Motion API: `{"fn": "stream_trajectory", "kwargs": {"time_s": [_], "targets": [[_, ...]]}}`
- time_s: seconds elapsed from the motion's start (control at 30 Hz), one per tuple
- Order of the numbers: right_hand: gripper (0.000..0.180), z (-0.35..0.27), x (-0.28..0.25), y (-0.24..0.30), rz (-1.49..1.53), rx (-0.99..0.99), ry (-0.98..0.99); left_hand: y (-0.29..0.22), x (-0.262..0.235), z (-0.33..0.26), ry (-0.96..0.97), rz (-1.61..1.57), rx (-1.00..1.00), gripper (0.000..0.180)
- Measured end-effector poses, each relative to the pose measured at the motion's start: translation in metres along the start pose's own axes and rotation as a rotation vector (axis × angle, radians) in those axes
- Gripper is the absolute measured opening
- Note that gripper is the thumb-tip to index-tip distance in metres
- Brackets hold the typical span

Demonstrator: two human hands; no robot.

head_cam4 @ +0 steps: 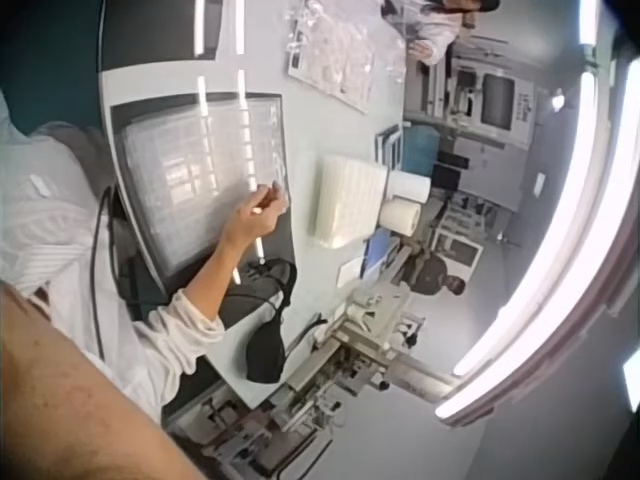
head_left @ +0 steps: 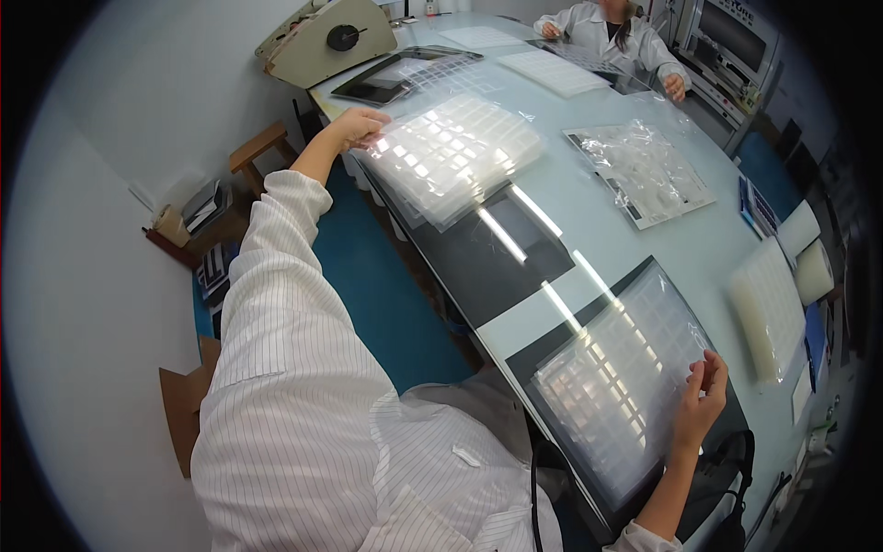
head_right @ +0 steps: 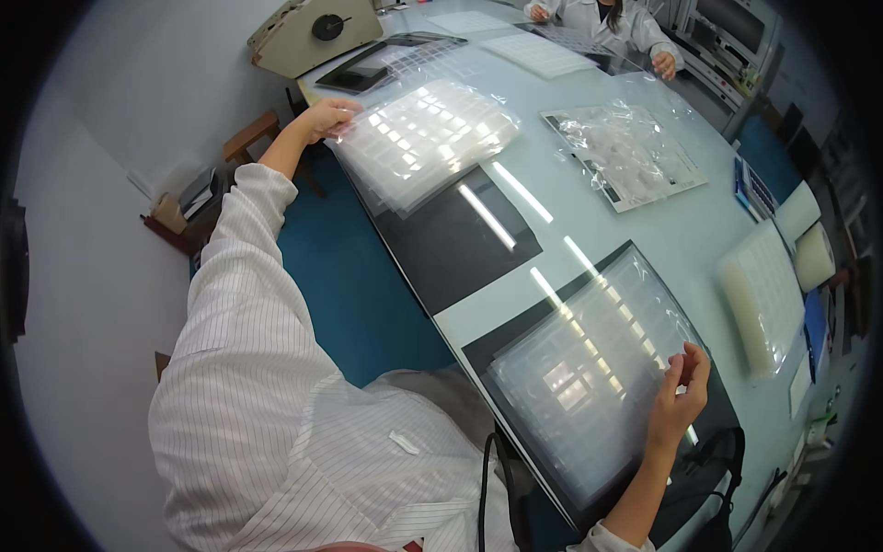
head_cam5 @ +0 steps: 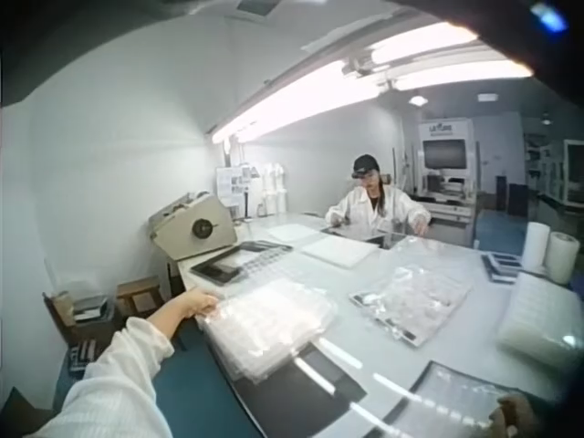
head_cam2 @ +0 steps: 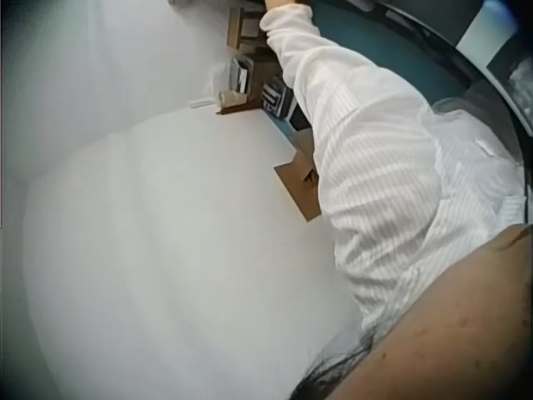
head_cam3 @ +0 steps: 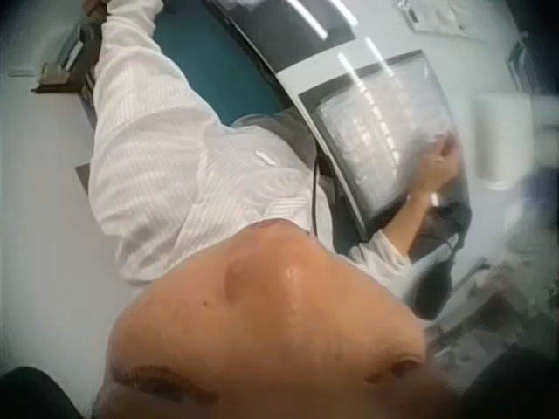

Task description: Inspecting and organizing small electronic components on a backlit grid tray.

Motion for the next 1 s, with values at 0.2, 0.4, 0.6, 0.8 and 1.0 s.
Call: {"fn": "stream_trajectory", "kwargs": {"time_s": [0.2, 0.4, 0.6, 0.8, 1.0], "targets": [[0.023, 0.000, -0.007, -0.006, -0.039, 0.025, -0.031, 0.020, -0.008, 0.013, 0.068, -0.119, 0.090, 0.027], [0.022, 0.008, -0.004, 0.002, -0.088, 0.070, -0.055, 0.029, -0.029, 0.024, -0.075, 0.192, 0.175, 0.030], [0.023, 0.004, -0.007, -0.004, -0.082, 0.065, -0.043, 0.018, -0.001, 0.020, 0.095, 0.013, 0.204, 0.028], [0.023, 0.001, -0.010, -0.010, -0.130, 0.053, -0.055, 0.015, 0.008, 0.023, 0.175, 0.030, 0.222, 0.029], [0.020, 0.009, -0.004, -0.005, -0.121, 0.019, -0.095, 0.026, -0.050, 0.049, -0.530, 0.866, 0.429, 0.035]]}}
Point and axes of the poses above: each hand's wrist, its own z-axis towards the middle knuckle, its own x-axis out of the palm, y = z × x, the point moved 1 cm from there along z, towards the middle knuckle, and after that the axes turned 1 degree about y, right-handed, at the moved point
